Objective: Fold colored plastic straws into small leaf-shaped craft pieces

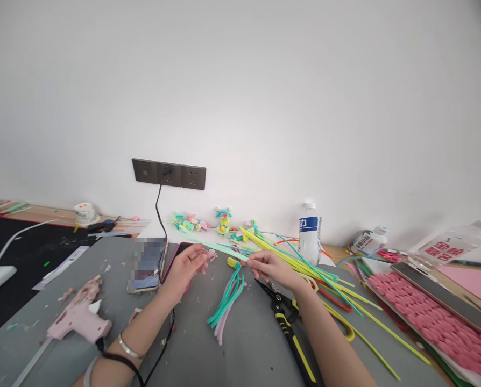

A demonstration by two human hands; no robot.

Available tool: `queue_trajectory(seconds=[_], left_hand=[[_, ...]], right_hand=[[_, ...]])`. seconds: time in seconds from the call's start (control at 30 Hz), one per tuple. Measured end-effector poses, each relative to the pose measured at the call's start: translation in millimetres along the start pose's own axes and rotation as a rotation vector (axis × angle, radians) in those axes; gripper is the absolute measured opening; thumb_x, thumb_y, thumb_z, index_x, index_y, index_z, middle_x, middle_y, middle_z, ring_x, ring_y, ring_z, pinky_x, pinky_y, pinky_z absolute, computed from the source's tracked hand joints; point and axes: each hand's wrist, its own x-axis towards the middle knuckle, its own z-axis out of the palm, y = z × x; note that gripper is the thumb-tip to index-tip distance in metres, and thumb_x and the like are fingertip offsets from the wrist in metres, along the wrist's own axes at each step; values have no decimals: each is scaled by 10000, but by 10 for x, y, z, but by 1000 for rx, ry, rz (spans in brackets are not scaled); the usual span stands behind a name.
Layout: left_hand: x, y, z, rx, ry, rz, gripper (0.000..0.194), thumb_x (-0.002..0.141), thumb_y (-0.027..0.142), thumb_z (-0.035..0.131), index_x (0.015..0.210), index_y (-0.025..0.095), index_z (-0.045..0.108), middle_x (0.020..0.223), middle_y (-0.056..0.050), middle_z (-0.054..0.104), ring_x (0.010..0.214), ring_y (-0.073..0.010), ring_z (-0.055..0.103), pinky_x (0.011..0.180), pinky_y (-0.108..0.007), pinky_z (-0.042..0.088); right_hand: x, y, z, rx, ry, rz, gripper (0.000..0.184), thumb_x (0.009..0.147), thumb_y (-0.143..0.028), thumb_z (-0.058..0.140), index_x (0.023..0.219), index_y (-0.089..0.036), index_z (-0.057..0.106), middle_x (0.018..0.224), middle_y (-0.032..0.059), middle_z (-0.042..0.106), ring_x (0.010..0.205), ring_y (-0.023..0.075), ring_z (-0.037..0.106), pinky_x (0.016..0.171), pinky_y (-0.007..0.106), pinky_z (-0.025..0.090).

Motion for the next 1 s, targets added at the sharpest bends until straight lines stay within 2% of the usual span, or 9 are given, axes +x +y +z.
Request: queue_trajectory(seconds=[0.2, 0.33, 0.43, 0.63, 0.73, 0.87, 1.0], left_hand=[[-14, 29, 4, -26, 81, 22, 374, 661, 445, 811, 858, 148, 700, 760, -20, 638, 638, -127, 582, 543, -234, 486], [12, -13, -25, -11, 72, -20, 382, 638, 415, 836, 868, 140, 705, 715, -6, 644, 624, -125, 597, 556, -234, 513], [20, -38, -30, -29, 78, -40, 381, 624, 407, 845, 859, 133, 719, 700, -12, 668, 630, -125, 617, 611, -245, 545], [21, -27, -22, -88, 147, -52, 426, 571, 425, 867, 854, 126, 759, 828, -84, 743, 733, -174, 681, 705, -288, 579], [46, -47, -55, -95, 215, -2, 397, 586, 429, 856, 807, 114, 762, 838, -92, 738, 736, -176, 677, 698, -289, 579], [74, -75, -98, -104, 267, 52, 342, 598, 414, 850, 736, 116, 753, 718, -41, 686, 660, -136, 628, 648, -262, 566], [69, -65, -93, -110, 233, 28, 377, 616, 407, 843, 846, 116, 776, 638, -11, 641, 619, -111, 590, 635, -246, 560]], right_hand=[[28, 28, 49, -40, -91, 44, 393, 825, -524, 637, 699, -153, 673, 571, -7, 600, 406, 71, 397, 429, 225, 292], [46, 55, 79, -13, -86, 54, 381, 804, -529, 663, 725, -157, 672, 641, 13, 659, 439, 87, 474, 456, 226, 355], [65, 87, 99, 7, -80, 29, 394, 814, -552, 646, 818, -159, 671, 700, 20, 684, 484, 97, 521, 505, 230, 409], [87, 172, 93, 0, -52, 25, 444, 861, -586, 572, 828, -150, 651, 761, 52, 718, 491, 98, 565, 484, 218, 379], [78, 186, 69, -1, -46, 43, 446, 856, -594, 570, 860, -154, 644, 769, 56, 728, 509, 116, 598, 483, 220, 381], [58, 169, 38, -10, -50, 46, 449, 847, -604, 570, 852, -161, 642, 778, 52, 725, 540, 130, 614, 506, 236, 413], [51, 163, 17, -6, -7, 52, 431, 821, -589, 614, 896, -166, 650, 718, 21, 691, 495, 108, 551, 519, 246, 426]])
